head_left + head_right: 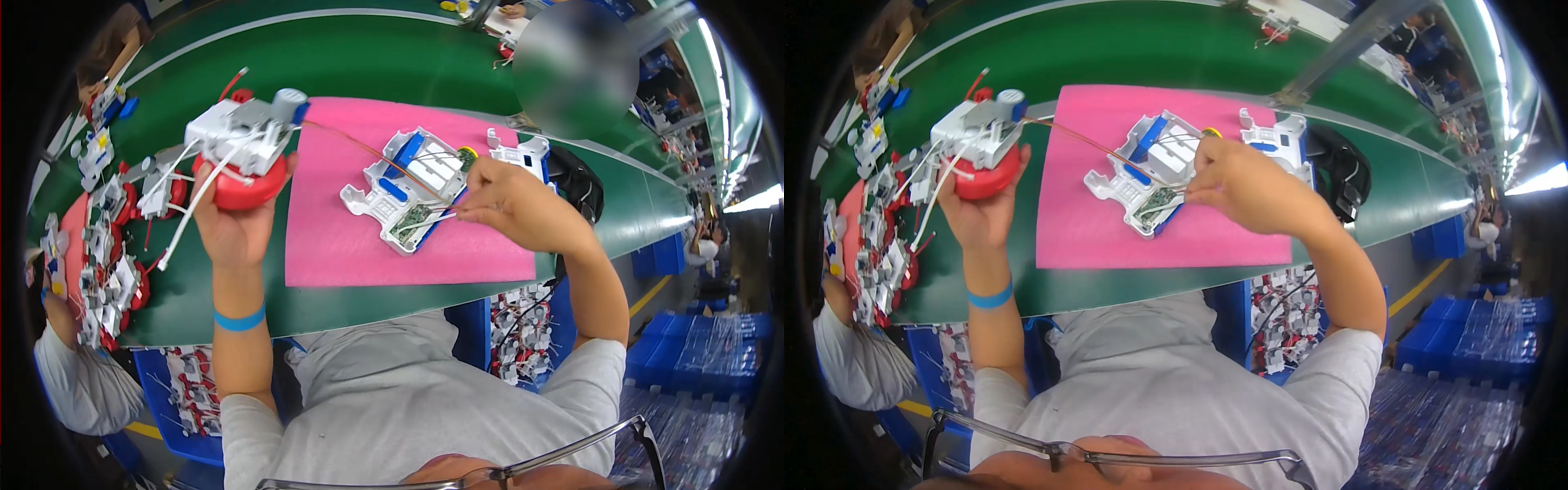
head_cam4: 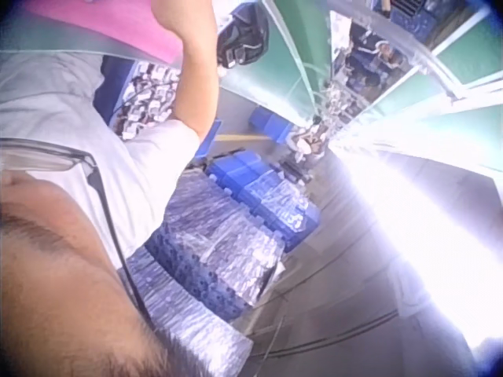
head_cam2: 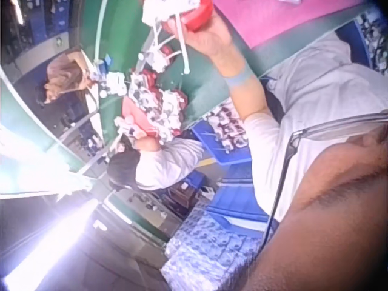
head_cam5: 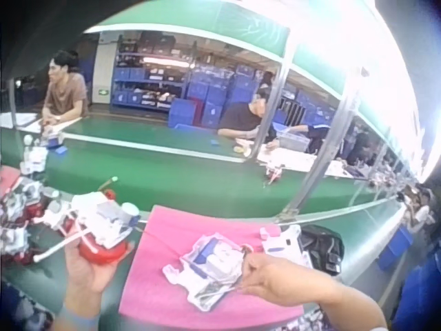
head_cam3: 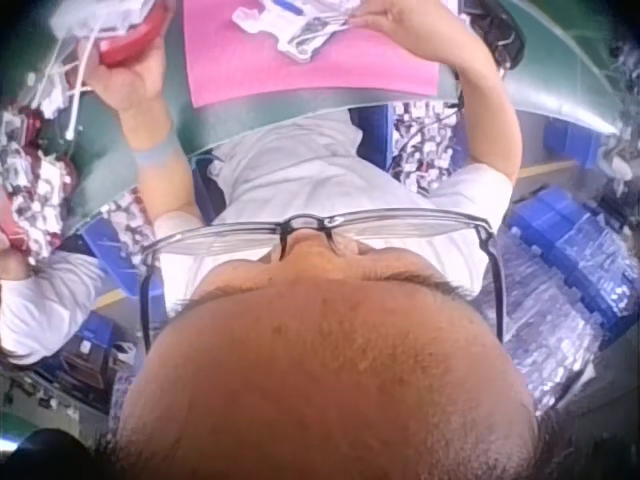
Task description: The person assembles electronic toy units on a factory line by picking up plastic casings and wheel assemblies from the conveyor belt, connecting the wiring to the circuit boards, and mounting the components together by hand before placing the units back on the belt.
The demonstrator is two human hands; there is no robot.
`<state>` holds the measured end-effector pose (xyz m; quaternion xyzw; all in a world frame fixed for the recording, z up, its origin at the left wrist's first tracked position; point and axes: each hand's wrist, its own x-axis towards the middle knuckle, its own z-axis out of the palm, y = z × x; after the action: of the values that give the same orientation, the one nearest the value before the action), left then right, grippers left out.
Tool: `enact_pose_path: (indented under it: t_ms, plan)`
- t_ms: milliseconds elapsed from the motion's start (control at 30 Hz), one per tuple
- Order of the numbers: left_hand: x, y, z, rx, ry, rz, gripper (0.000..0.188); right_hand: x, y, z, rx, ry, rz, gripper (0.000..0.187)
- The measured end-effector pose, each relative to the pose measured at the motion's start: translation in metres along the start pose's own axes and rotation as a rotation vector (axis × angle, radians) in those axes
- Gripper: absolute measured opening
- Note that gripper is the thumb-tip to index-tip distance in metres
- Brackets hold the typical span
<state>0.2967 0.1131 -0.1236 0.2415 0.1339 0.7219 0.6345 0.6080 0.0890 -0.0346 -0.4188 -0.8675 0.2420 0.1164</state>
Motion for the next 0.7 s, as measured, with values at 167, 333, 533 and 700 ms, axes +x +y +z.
enact_pose_path:
  t_ms: [167,333,533,700]
  plan:
    - [0.008,-0.025,-0.005,0.015,-0.065,-0.105,0.061,0.024,0.002,0.031,0.175,-0.105,0.115,0.014]
    - [0.006,-0.041,-0.011,0.076,-0.051,-0.187,0.061,0.046,0.027,0.052,0.660,-0.183,0.457,0.015]
    - [0.005,-0.045,-0.018,0.178,-0.021,-0.179,0.062,0.053,0.033,0.054,0.902,-0.232,0.454,0.015]
    - [0.005,-0.047,-0.022,0.215,0.011,-0.169,0.061,0.053,0.036,0.053,0.821,-0.248,0.417,0.013]
